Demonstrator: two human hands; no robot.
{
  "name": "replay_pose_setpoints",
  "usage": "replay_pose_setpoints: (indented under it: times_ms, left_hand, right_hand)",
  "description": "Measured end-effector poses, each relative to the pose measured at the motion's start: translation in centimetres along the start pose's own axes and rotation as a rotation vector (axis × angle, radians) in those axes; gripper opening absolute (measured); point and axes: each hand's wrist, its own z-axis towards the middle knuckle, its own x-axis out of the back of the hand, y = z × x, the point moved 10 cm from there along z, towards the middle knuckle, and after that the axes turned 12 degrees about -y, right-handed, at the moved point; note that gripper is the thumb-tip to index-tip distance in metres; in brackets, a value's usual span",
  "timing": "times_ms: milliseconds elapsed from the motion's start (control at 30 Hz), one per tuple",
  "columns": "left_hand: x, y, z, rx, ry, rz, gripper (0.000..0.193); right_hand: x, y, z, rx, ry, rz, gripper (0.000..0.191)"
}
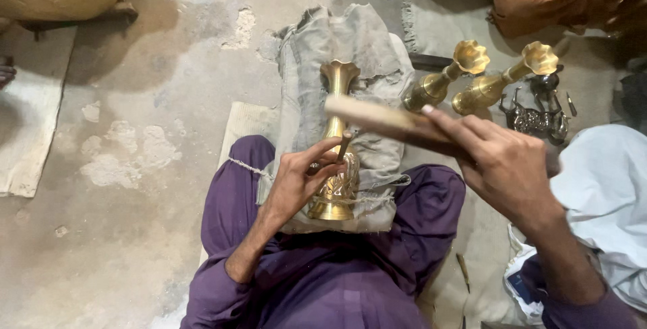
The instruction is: The person sits cross-legged on the floor with a brass vase held against a cloth cushion on their lap. They hold a chisel against the vase surface and repeatedly strike it with a wooden mallet, repositioning the chisel to work the engraved pattern around the vase body.
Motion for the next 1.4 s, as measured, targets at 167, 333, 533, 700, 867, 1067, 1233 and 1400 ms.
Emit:
replay_pose_setpoints:
  times_ms: [167, 333, 533, 700, 867, 1067, 1233, 1400]
  left_hand:
    - [0.0, 0.3, -0.1, -0.010, 0.007, 0.011, 0.055]
    - [0.2, 0.7, -0.1, -0.006, 0.024, 0.016, 0.056]
    - [0.1, 0.7, 0.0, 0.002, 0.015, 0.013, 0.055]
    - [0.1, 0.7, -0.1, -0.015, 0.026, -0.018, 0.054]
    - [0.1, 0.7, -0.2, 0.000, 0.035, 0.010, 0.053]
    - [0.1, 0.8, -0.2, 0.024, 0.035, 0.005, 0.055]
    - [0.2, 0.9, -0.1, 0.049, 0.033, -0.020, 0.054]
    - [0.3, 1.3, -0.2, 0.038, 0.033, -0.021, 0.053]
  right_hand:
    - [0.0, 0.0, 0.5, -0.006, -0.042, 0.084, 0.082]
    - [0.3, -0.1, 0.3, -0.005, -0.049, -0.050, 0.082]
    - [1.3, -0.1, -0.3, 0.052, 0.086, -0.082, 0.078]
    - [0.3, 1.7, -0.1, -0.017, 0.046, 0.215, 0.076]
    - [-0.9, 0.9, 0.8, -0.015, -0.059, -0.123, 0.065]
    - [-1.5, 0.4, 1.5, 0.010, -0.060, -0.138, 0.063]
    - [-2.6, 2.2, 1.4, -0.099, -0.113, 0.245, 0.080]
    - [-1.8, 1.4, 1.5, -0.061, -0.018, 0.076, 0.069]
